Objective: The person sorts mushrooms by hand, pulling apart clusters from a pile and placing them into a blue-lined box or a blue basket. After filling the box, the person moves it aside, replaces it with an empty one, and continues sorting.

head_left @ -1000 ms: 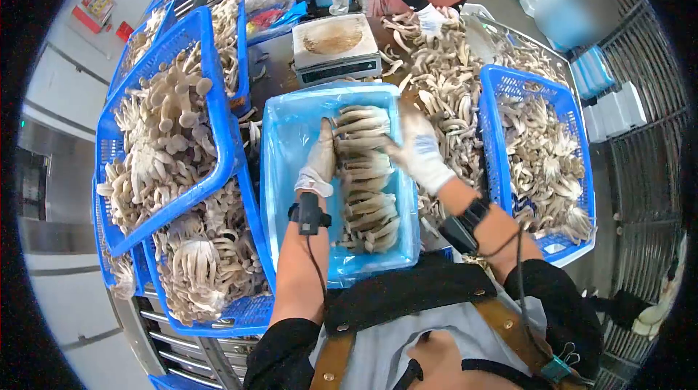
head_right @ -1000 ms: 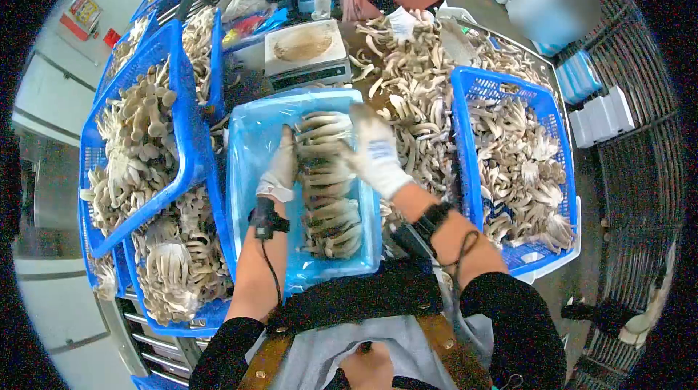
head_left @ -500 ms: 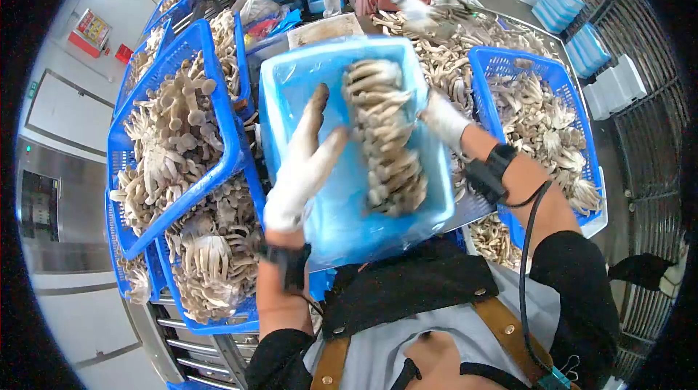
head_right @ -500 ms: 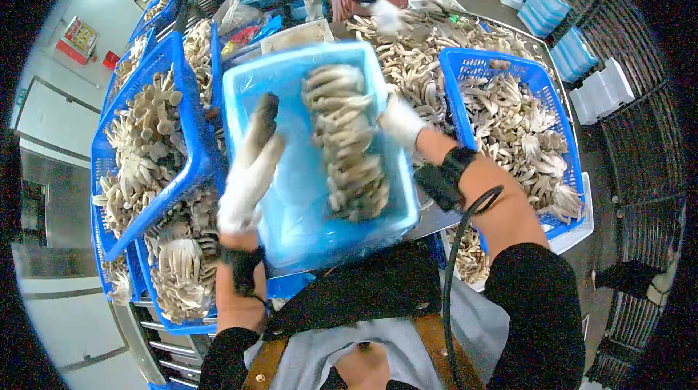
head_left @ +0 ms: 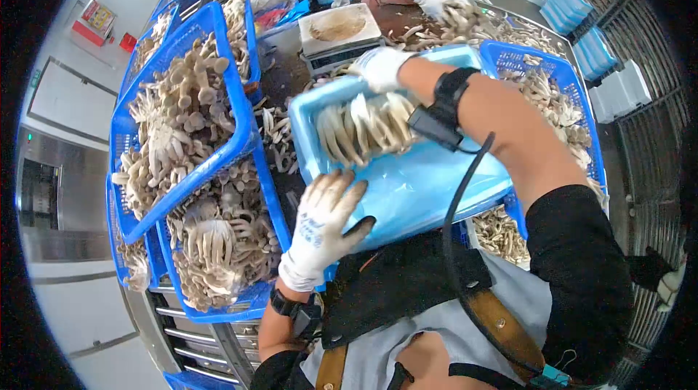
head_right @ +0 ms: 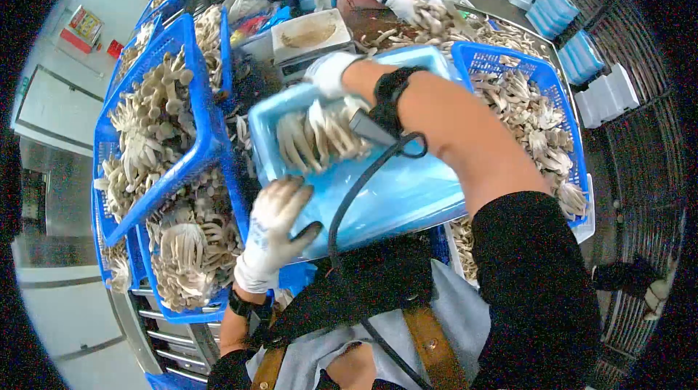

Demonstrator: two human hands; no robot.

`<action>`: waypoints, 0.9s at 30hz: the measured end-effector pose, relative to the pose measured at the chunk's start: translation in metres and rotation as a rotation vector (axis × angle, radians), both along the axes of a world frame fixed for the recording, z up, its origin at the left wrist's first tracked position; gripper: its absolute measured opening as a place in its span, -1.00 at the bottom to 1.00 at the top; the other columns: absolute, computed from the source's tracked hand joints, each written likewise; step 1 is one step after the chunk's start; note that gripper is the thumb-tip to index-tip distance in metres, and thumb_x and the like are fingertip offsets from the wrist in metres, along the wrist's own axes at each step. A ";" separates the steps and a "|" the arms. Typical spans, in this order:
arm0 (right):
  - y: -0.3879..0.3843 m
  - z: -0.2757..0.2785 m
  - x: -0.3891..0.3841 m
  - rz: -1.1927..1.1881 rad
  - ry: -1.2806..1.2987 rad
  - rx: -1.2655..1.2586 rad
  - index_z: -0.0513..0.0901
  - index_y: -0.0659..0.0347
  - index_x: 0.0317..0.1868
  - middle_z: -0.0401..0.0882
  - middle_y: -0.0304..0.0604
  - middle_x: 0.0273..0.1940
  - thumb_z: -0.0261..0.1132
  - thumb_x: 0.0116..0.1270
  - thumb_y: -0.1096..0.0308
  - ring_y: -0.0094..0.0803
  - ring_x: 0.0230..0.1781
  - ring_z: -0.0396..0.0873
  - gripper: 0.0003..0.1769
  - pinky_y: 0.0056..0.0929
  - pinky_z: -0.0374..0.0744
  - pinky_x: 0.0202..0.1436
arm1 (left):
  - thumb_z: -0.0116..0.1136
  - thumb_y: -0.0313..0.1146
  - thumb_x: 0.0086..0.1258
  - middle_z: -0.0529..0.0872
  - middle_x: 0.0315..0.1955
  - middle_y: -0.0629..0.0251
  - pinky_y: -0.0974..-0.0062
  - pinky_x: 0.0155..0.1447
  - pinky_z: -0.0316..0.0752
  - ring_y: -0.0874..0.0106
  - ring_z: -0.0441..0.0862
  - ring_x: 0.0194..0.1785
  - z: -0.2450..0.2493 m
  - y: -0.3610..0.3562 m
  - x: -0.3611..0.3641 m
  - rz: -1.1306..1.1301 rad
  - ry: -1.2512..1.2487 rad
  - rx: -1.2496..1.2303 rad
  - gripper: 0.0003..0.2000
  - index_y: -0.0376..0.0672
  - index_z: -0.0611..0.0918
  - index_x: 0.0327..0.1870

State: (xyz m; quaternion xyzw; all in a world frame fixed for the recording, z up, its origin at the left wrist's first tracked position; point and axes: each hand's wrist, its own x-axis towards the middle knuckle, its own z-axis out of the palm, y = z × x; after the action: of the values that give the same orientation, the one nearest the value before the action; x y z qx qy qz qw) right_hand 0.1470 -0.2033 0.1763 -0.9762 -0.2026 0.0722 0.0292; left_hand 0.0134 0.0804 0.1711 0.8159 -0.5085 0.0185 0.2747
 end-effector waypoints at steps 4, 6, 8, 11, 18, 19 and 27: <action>0.069 -0.054 0.008 0.095 -0.012 -0.093 0.79 0.13 -0.26 0.74 -0.03 -0.21 0.29 0.12 0.32 -0.11 -0.16 0.71 -0.79 -0.22 0.65 -0.10 | 0.39 -0.17 0.09 0.53 0.15 0.00 0.01 0.37 0.25 0.01 0.41 0.25 -0.048 0.012 -0.017 0.029 0.000 0.176 -0.38 -0.17 0.52 0.22; 0.094 -0.086 0.011 0.151 -0.109 -0.039 0.79 0.09 -0.24 0.75 -0.07 -0.20 0.28 0.15 0.36 -0.14 -0.15 0.72 -0.80 -0.24 0.66 -0.13 | 0.37 -0.20 0.13 0.53 0.13 -0.03 0.06 0.33 0.31 0.01 0.44 0.22 -0.064 0.020 -0.019 0.094 0.025 0.184 -0.40 -0.18 0.51 0.22; 0.115 -0.093 0.012 0.139 -0.034 -0.094 0.77 0.07 -0.19 0.75 -0.13 -0.18 0.24 0.21 0.37 -0.20 -0.13 0.72 -0.78 -0.22 0.66 -0.15 | 0.37 -0.23 0.14 0.53 0.13 -0.02 0.12 0.30 0.36 0.02 0.45 0.21 -0.083 0.028 -0.017 0.221 0.061 0.171 -0.41 -0.19 0.50 0.23; 0.120 -0.084 0.003 0.093 -0.007 -0.073 0.72 0.08 -0.19 0.74 -0.13 -0.24 0.20 0.26 0.33 -0.21 -0.17 0.72 -0.80 -0.22 0.64 -0.20 | 0.31 -0.27 0.20 0.49 0.16 -0.07 0.14 0.27 0.39 -0.01 0.45 0.19 -0.092 0.021 0.005 0.328 0.017 0.185 -0.41 -0.19 0.45 0.28; 0.106 -0.103 -0.032 -0.058 -0.287 0.215 0.72 0.06 -0.26 0.71 -0.09 -0.35 0.27 0.12 0.25 -0.12 -0.26 0.71 -0.81 -0.11 0.63 -0.16 | 0.25 -0.07 0.16 0.65 -0.05 0.05 0.15 0.15 0.44 0.12 0.56 0.08 -0.133 -0.018 0.062 0.246 -0.145 0.451 -0.53 -0.16 0.59 0.03; 0.097 -0.098 -0.049 -0.076 -0.356 0.317 0.69 0.07 -0.20 0.68 -0.11 -0.32 0.26 0.14 0.25 -0.13 -0.21 0.68 -0.78 -0.12 0.59 -0.07 | 0.19 -0.05 0.22 0.69 -0.09 0.05 0.25 0.09 0.49 0.17 0.64 -0.02 -0.148 -0.017 0.069 0.271 -0.253 0.464 -0.55 -0.18 0.60 0.01; -0.032 -0.076 -0.226 -0.241 -0.515 0.800 0.53 0.20 0.08 0.59 -0.04 0.00 0.26 0.22 0.25 -0.10 0.06 0.55 -0.58 -0.17 0.51 0.15 | -0.23 -0.03 0.57 0.38 0.33 -0.13 0.24 0.47 0.15 -0.01 0.27 0.41 -0.129 -0.039 0.098 0.329 0.165 0.593 -0.47 -0.22 0.34 0.39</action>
State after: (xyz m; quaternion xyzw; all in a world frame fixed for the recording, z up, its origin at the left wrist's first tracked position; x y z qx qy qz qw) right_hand -0.0787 -0.2353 0.0999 -0.8912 -0.1006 -0.2588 0.3588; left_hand 0.1114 0.0412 0.0426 0.9299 -0.3296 -0.1520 0.0593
